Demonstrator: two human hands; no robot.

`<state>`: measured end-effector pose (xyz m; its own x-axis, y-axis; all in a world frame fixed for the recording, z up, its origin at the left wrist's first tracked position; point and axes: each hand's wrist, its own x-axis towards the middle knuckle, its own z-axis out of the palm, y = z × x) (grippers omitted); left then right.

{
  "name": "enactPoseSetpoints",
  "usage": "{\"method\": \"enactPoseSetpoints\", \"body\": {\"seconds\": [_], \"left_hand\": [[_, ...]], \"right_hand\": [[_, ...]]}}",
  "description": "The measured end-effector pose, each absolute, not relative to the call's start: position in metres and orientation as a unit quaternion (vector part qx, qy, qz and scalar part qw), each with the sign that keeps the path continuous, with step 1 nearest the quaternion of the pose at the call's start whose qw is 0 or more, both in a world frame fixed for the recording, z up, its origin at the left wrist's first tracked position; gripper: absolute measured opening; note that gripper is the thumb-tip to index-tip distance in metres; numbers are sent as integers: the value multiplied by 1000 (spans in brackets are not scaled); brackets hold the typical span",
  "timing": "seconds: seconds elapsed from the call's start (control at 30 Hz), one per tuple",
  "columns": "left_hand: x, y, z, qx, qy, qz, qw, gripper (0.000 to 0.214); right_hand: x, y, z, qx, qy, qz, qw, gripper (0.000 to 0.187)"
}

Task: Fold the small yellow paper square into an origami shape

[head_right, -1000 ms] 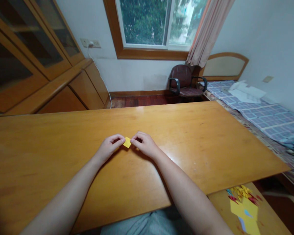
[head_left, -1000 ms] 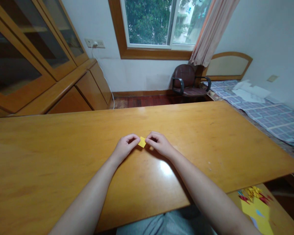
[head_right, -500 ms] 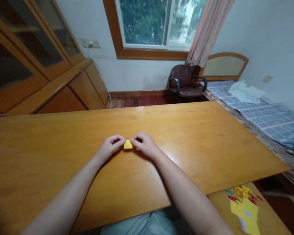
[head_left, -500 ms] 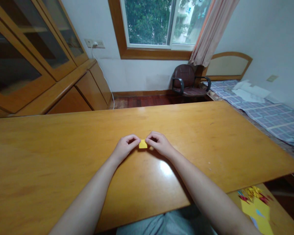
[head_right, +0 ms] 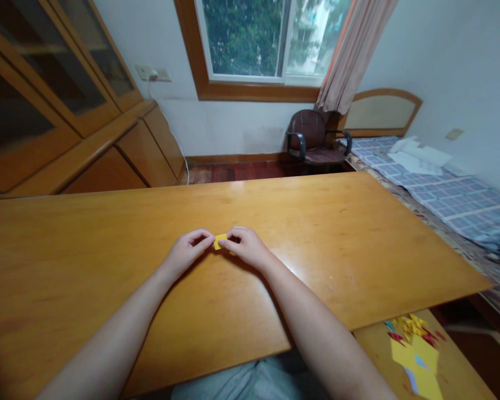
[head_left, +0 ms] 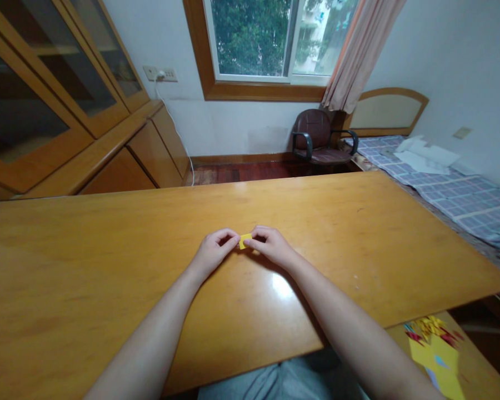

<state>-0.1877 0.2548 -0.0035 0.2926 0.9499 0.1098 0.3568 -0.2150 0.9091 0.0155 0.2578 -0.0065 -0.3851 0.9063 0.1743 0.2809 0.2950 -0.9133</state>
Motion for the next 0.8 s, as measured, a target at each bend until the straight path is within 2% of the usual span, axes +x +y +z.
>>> {"method": "enactPoseSetpoints", "body": {"seconds": [0.23,0.53,0.8], "left_hand": [[-187,254,-2,717,464,334,399,27],[-191,255,-2,668,475,370,438,27],[-191,256,-3,648,485,376,452,28]], "right_hand": [[15,256,-5,-413,-717,427,364,21],[15,258,-5,-428,-671,477,374,24],[14,260,-6,-430,-687,446,380,29]]}}
